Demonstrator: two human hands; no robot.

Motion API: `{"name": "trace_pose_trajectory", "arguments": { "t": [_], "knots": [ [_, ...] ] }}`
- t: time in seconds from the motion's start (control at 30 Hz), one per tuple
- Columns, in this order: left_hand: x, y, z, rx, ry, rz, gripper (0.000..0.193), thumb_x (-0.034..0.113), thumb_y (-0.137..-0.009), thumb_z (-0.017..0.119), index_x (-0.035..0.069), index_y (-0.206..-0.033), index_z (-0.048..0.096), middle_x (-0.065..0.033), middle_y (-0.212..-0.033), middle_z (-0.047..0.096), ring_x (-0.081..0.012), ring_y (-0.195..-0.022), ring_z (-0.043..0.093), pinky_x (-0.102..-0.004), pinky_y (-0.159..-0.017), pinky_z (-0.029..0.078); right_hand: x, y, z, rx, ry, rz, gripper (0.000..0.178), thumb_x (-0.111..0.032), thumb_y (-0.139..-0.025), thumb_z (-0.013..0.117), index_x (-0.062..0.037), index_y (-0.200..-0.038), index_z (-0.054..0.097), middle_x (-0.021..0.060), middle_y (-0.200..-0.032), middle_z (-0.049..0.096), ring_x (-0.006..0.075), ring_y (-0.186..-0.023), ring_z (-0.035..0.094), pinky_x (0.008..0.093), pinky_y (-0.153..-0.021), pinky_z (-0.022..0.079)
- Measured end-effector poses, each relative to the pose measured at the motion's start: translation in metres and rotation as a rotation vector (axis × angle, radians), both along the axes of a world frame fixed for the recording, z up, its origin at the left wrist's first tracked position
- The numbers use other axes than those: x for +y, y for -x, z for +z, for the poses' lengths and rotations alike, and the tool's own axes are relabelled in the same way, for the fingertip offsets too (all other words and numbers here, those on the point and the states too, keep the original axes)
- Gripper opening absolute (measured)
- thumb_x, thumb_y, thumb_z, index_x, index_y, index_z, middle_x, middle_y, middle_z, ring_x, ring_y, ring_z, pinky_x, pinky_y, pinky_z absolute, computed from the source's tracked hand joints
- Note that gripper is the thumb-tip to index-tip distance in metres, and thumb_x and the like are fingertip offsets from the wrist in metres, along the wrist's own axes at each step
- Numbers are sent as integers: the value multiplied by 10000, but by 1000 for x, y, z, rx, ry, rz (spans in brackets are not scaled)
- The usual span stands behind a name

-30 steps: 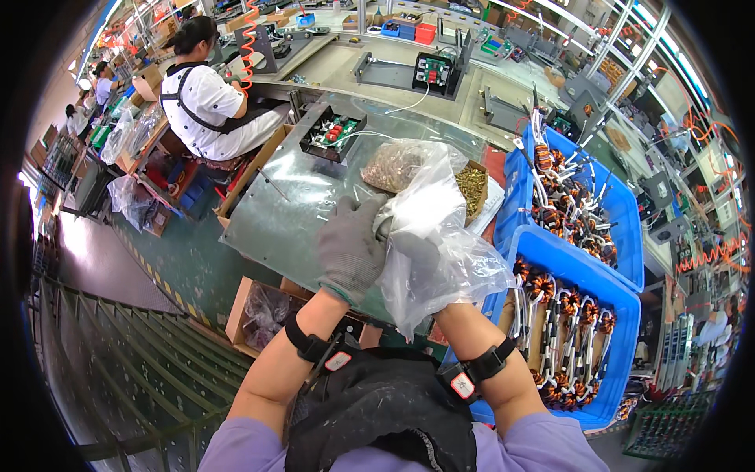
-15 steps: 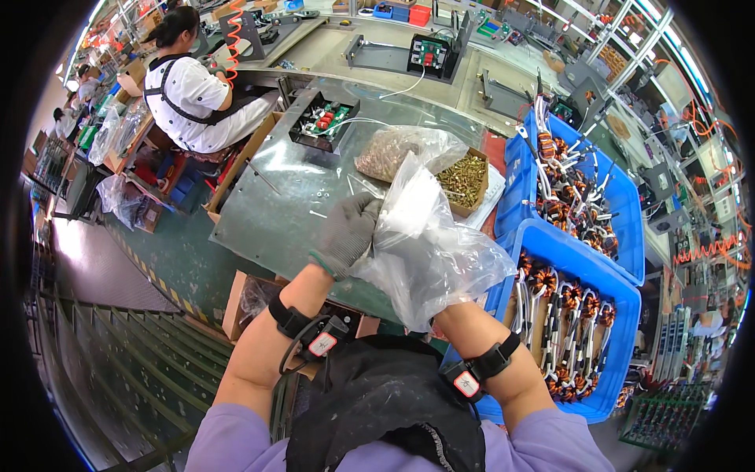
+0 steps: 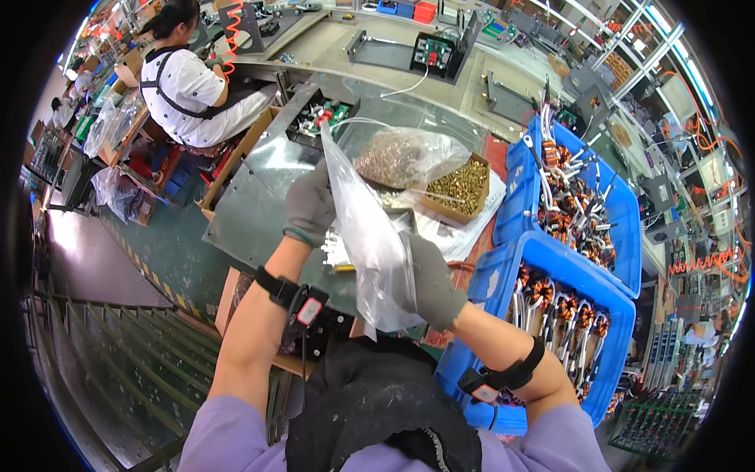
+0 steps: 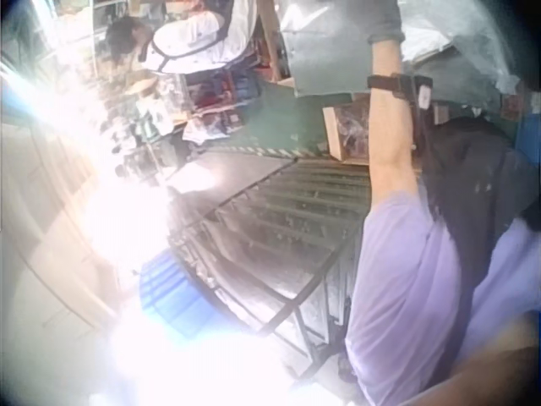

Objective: Gather components and secure wires in a large electronics assembly in a blue bin.

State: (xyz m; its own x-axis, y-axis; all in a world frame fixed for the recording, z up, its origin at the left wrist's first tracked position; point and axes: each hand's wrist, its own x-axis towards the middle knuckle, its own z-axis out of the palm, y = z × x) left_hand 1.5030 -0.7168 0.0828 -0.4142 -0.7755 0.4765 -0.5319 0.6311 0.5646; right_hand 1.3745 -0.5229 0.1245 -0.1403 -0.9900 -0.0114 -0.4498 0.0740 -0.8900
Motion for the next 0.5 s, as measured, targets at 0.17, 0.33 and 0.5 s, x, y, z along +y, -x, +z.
{"name": "trace_pose_trajectory", "arguments": {
  "t": [0.17, 0.33, 0.5],
  "knots": [
    [-2, 4, 27, 882, -925, -659, 426, 436, -947, 570, 59, -1136, 633, -38, -998, 671, -164, -915, 625, -328, -799, 485, 5, 21, 5, 246, 40, 88, 439, -101, -758, 727, -3, -1169, 608, 129, -1088, 672, 198, -988, 636, 339, -860, 497],
    [7, 38, 17, 762, -967, -486, 288, 324, -962, 587, 47, -999, 655, 2, -872, 641, -98, -776, 580, -266, -695, 488, -3, 20, 0, 371, 5, -6, 366, -150, -783, 716, -12, -1113, 639, 128, -1029, 689, 275, -942, 652, 378, -831, 500],
    [-1, 46, -18, 955, -1352, -590, 210, 247, -925, 592, 52, -905, 668, 1, -757, 614, -101, -682, 526, -295, -625, 448, -25, -10, 12, 291, 157, -35, 382, -222, -811, 682, -41, -1142, 619, 183, -1021, 662, 361, -922, 631, 402, -821, 491]
  ]
}}
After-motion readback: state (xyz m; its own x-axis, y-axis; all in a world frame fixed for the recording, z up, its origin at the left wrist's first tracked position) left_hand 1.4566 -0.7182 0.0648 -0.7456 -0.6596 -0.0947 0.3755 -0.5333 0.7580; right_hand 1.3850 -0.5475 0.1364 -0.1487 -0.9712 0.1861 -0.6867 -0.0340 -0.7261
